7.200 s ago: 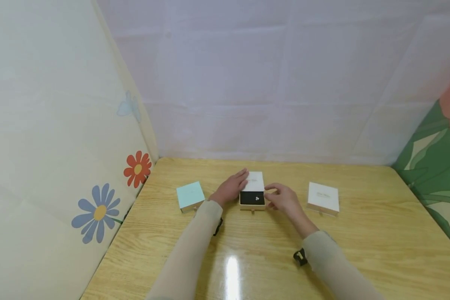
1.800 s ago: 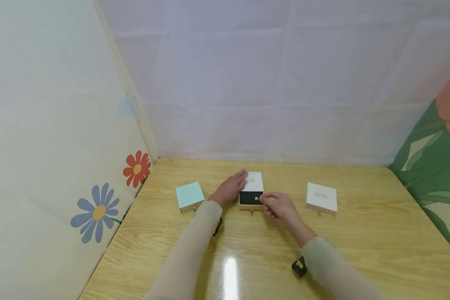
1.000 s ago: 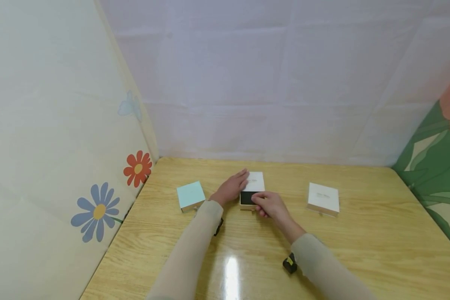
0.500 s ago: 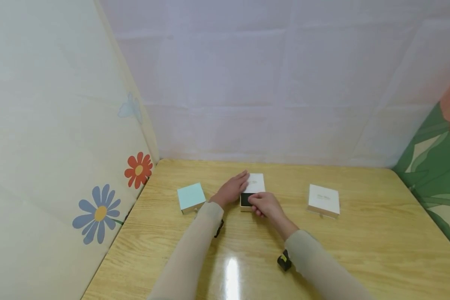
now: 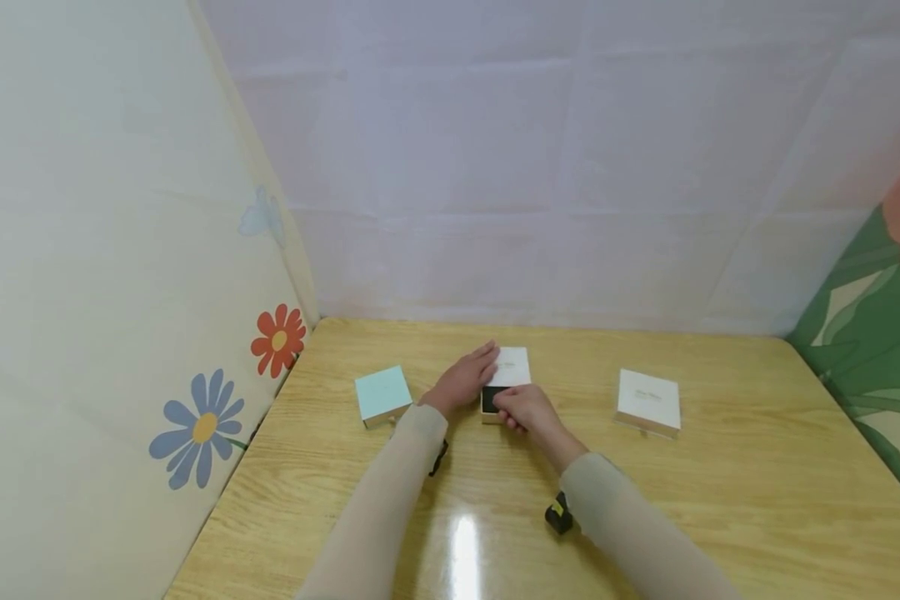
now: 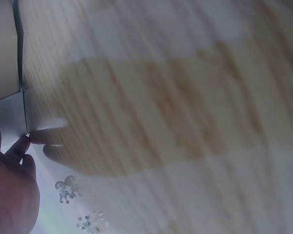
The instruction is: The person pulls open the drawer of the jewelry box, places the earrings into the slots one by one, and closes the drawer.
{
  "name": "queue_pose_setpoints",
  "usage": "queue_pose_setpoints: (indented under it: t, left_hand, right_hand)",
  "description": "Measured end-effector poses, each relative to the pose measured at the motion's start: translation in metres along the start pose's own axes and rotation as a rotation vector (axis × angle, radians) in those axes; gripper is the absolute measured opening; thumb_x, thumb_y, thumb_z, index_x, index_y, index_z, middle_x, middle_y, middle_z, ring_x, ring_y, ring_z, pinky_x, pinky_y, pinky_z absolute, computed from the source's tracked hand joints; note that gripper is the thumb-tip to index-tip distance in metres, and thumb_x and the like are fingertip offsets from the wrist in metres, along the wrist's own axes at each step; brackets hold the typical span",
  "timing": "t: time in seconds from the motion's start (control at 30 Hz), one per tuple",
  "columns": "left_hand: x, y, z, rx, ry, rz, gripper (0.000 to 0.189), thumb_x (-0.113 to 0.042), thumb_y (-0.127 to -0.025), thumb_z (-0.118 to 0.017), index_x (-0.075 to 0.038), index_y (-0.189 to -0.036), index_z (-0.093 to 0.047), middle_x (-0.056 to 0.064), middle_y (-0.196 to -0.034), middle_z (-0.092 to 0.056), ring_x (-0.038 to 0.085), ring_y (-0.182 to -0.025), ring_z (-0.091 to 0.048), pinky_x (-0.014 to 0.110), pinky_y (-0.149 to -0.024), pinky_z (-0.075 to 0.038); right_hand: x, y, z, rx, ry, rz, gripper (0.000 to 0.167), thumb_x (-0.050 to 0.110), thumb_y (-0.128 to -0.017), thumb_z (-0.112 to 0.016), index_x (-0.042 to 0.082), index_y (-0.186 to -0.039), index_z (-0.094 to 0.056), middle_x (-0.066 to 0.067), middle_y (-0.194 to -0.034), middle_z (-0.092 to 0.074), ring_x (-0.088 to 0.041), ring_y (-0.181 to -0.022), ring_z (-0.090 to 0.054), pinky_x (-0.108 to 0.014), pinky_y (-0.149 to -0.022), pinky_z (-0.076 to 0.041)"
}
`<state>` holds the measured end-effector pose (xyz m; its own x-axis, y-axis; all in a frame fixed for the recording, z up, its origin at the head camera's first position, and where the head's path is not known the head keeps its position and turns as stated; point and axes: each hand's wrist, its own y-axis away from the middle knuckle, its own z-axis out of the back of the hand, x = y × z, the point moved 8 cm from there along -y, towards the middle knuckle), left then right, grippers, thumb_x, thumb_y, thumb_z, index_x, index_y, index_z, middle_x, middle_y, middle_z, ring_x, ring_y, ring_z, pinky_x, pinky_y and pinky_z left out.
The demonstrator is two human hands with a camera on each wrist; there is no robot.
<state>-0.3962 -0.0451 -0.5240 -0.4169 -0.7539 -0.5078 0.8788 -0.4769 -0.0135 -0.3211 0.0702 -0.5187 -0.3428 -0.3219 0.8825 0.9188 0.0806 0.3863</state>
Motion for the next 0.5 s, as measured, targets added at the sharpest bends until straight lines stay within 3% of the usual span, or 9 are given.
queue_pose_setpoints:
  t: [0.5]
  left_hand:
    - [0.0,-0.001,-0.001,0.0,-0.041,-0.026,0.054,-0.038,-0.113,-0.027,-0.015,-0.162,-0.024,-0.001,-0.169,-0.017,0.019,-0.154,-0.02,0.036,-0.126,-0.02]
  right_hand:
    - [0.006,-0.006,-0.011,0.056,-0.009,-0.037,0.01,0.004,-0.095,-0.057,0.0,-0.09,-0.066,0.006,-0.055,-0.053,-0.001,-0.045,-0.042,-0.014,-0.041,-0.032]
